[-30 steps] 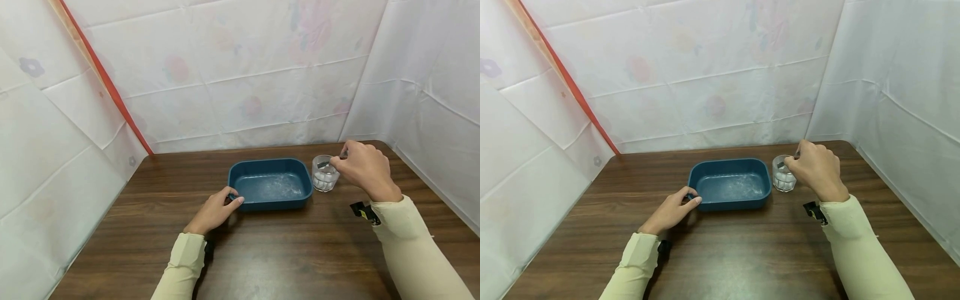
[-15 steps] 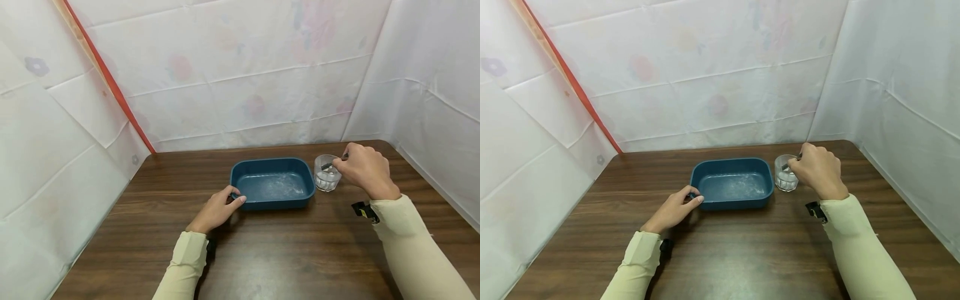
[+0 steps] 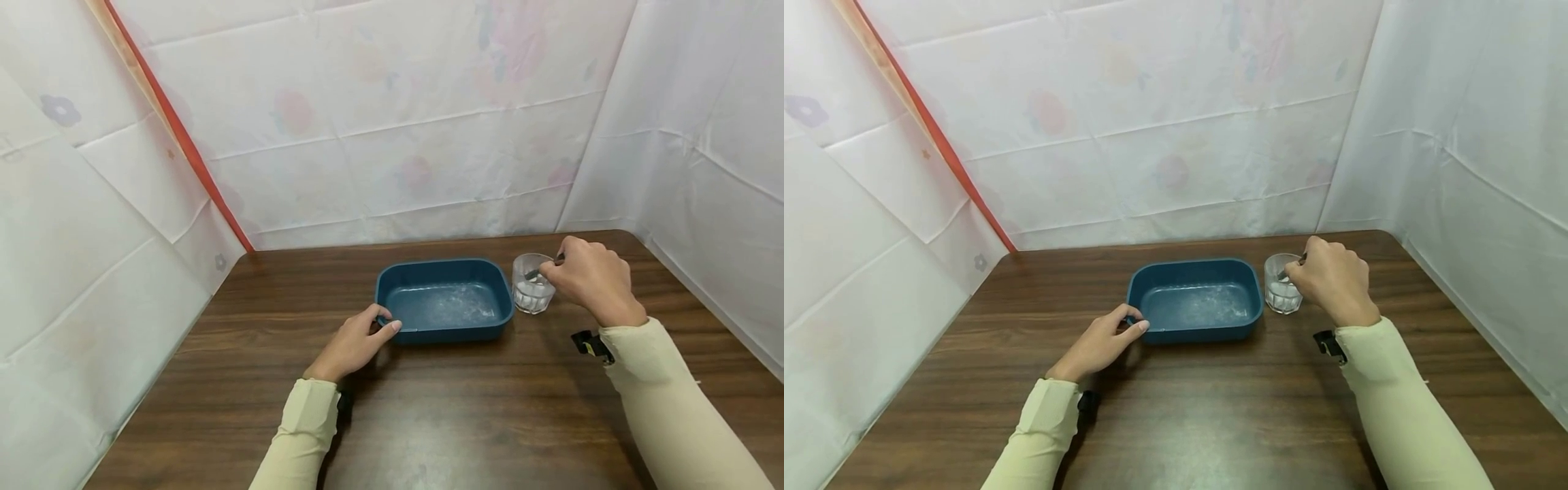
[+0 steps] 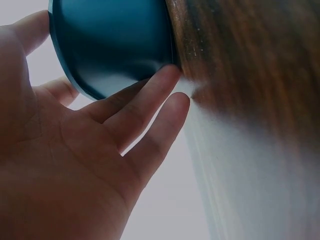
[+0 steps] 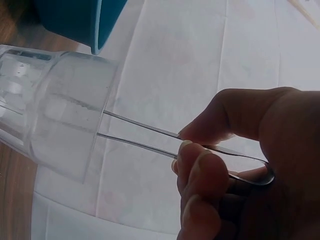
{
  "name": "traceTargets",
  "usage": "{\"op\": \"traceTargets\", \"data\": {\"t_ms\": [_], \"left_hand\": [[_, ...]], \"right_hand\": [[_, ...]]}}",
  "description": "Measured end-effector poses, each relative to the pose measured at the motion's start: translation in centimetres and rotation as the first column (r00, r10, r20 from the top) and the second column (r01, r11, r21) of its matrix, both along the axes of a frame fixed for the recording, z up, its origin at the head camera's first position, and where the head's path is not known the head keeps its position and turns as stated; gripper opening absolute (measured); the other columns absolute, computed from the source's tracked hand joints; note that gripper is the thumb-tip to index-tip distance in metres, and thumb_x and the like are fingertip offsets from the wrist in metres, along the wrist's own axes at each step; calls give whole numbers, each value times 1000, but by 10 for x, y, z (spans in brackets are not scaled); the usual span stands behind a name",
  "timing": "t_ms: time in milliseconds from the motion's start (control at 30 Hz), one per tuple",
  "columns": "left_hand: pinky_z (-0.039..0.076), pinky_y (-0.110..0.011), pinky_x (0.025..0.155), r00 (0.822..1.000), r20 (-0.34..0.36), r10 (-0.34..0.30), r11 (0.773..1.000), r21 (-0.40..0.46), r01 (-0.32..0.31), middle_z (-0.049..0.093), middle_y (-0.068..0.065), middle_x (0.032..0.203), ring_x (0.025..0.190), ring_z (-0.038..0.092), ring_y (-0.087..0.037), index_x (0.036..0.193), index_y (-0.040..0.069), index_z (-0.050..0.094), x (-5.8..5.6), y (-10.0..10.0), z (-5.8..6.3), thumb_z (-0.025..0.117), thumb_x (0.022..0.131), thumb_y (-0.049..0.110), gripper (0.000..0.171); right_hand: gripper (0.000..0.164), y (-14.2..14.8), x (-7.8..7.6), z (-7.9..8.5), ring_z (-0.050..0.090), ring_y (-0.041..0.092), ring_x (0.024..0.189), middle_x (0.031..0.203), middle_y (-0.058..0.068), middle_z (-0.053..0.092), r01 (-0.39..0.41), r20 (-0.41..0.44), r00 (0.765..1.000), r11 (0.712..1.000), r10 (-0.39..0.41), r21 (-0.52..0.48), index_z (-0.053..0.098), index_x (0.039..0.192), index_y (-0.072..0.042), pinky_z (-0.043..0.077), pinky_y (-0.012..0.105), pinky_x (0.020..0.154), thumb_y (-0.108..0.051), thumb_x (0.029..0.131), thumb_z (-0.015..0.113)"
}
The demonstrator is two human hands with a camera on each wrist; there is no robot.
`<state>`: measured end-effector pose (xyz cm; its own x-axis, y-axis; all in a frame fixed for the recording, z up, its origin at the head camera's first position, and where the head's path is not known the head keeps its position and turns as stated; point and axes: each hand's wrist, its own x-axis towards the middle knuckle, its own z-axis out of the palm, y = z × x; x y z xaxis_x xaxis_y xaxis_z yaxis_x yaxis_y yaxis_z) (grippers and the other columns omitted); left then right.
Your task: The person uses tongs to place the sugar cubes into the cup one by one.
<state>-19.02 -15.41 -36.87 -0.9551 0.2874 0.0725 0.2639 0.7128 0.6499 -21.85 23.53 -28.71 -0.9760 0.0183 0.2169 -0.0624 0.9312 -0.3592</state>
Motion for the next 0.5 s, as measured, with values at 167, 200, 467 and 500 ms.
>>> {"op": "traceTargets", "data": {"t_ms": [167,200,467,500], "left_hand": [[45,-36,66,1000,11,-9,1000,12,9,60,1,84,70,53,-16,120,24,59,0,0,0,55,101,52,34],[45,-36,66,1000,12,-10,1000,14,10,60,1,84,69,53,-17,120,23,59,0,0,0,55,101,52,34],[45,-36,66,1000,14,-2,1000,7,2,61,2,85,70,53,-16,119,24,59,-1,-1,-2,55,100,55,37],[45,-36,66,1000,14,-2,1000,7,2,61,3,86,70,53,-16,118,24,59,-1,-1,-2,55,100,55,36]], "right_hand": [[21,0,1,-1,46,26,59,63,5,45,-2,-5,1000,1000,2,5,45,63,-13,33,39,47,-23,78,55],[21,0,1,-1,45,26,59,62,5,45,-4,-6,1000,1000,4,7,45,63,-13,33,39,47,-23,79,55],[23,-3,2,0,45,25,58,62,4,45,-11,0,1000,1000,11,9,45,64,-13,33,38,47,-25,81,55],[22,-3,2,1,46,25,58,62,5,45,-7,0,1000,1000,7,7,46,65,-13,33,39,48,-25,81,55]]}}
